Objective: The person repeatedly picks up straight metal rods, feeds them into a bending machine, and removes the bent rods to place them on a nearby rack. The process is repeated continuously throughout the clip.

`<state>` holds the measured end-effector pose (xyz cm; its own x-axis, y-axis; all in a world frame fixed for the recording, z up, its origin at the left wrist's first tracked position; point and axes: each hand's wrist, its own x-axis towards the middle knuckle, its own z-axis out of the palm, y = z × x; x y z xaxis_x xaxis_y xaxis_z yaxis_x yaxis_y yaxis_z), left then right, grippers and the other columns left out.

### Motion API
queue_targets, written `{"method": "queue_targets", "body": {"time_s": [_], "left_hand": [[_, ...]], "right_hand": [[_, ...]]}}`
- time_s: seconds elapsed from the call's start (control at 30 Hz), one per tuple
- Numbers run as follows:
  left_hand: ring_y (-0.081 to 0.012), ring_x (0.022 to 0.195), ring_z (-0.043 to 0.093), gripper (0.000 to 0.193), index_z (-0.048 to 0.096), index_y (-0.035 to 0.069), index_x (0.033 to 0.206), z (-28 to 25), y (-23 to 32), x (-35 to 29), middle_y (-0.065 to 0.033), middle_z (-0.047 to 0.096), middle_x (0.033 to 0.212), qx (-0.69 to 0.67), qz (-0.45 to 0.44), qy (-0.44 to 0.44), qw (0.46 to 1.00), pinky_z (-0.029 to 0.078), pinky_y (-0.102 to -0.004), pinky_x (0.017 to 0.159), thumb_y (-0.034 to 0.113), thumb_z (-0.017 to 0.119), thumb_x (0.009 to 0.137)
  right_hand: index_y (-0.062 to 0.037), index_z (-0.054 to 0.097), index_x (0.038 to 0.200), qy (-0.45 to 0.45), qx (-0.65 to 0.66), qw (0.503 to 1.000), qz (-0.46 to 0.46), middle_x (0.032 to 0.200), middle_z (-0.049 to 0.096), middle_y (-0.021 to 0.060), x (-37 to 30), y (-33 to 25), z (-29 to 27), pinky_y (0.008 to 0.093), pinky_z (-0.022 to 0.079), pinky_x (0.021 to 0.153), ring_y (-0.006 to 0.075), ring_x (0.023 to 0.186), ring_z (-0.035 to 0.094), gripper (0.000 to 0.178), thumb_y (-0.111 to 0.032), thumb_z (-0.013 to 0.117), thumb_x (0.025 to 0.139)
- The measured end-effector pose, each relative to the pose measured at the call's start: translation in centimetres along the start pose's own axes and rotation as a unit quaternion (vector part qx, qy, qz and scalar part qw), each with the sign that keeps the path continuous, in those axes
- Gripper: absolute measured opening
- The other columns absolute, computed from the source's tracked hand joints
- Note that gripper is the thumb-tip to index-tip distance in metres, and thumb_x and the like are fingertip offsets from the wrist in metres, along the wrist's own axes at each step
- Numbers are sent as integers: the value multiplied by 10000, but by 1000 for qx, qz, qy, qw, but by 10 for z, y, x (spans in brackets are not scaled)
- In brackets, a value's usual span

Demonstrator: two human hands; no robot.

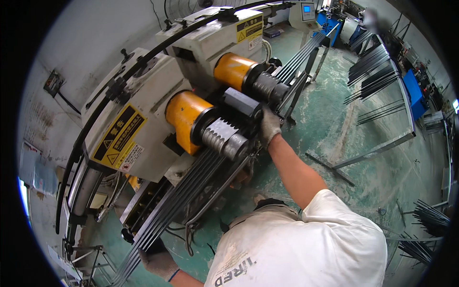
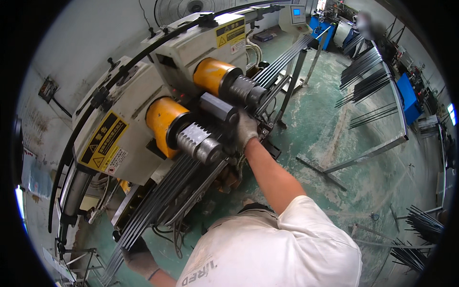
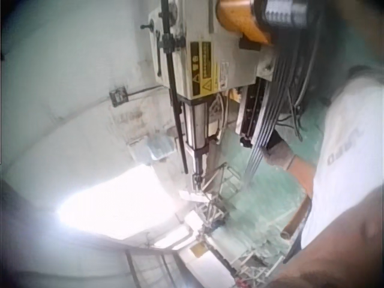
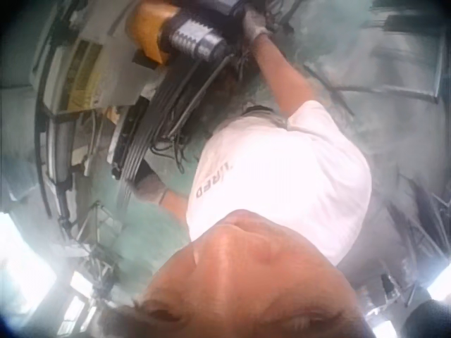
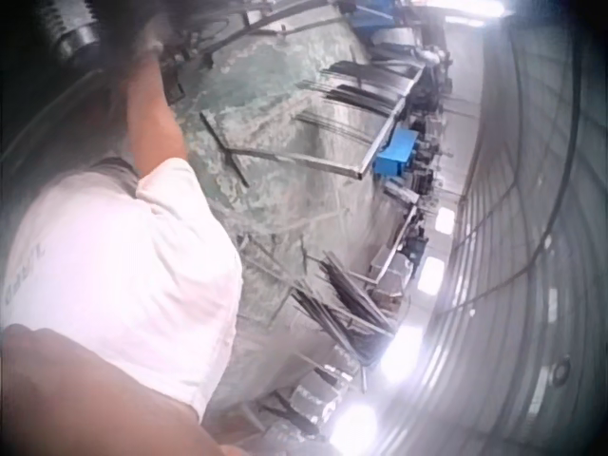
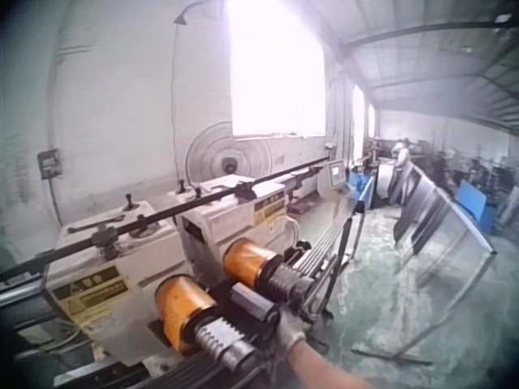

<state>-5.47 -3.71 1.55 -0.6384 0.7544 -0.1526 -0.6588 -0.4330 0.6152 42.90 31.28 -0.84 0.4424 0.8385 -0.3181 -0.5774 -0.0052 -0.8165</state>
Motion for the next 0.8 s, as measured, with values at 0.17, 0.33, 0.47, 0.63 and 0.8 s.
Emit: {"method": "queue_targets", "body": {"time_s": [0.17,0.33,0.47,0.63,0.8], "left_hand": [[-368,1318,691,501,668,-102,1425,114,30,-1,-246,714,1417,174,204,40,963,503,-489,1206,302,548,1154],[-365,1267,709,481,639,-111,1462,202,57,28,-241,718,1376,283,296,-11,912,536,-484,1172,211,509,1129],[-338,1220,724,500,660,-99,1456,274,41,10,-235,736,1305,294,351,-1,889,580,-462,1107,243,532,1115],[-447,1065,766,538,668,-100,1442,344,9,7,-313,756,1208,334,382,-74,858,659,-561,897,215,627,1008],[-227,1082,740,398,735,-48,1361,393,-15,18,-158,750,1196,381,347,-123,848,617,-339,944,222,584,1110]], "right_hand": [[-93,778,1147,-42,-79,996,13,985,732,83,35,14,-8,411,568,747,227,828,688,364,-429,699,1033],[-52,777,1243,-74,-233,966,-88,1087,786,141,69,32,-31,413,593,897,267,1002,763,442,-431,663,1047],[-57,761,1324,-96,-163,982,-11,1094,807,96,8,-37,1,364,632,817,211,941,794,433,-361,727,1018],[-41,734,1401,-128,-59,988,64,1207,803,90,-6,-66,11,371,630,882,195,1000,780,545,-304,859,940],[-55,774,1327,-189,-120,973,-47,1186,806,83,15,-61,-2,362,628,878,178,1018,773,422,-248,824,955]]}}
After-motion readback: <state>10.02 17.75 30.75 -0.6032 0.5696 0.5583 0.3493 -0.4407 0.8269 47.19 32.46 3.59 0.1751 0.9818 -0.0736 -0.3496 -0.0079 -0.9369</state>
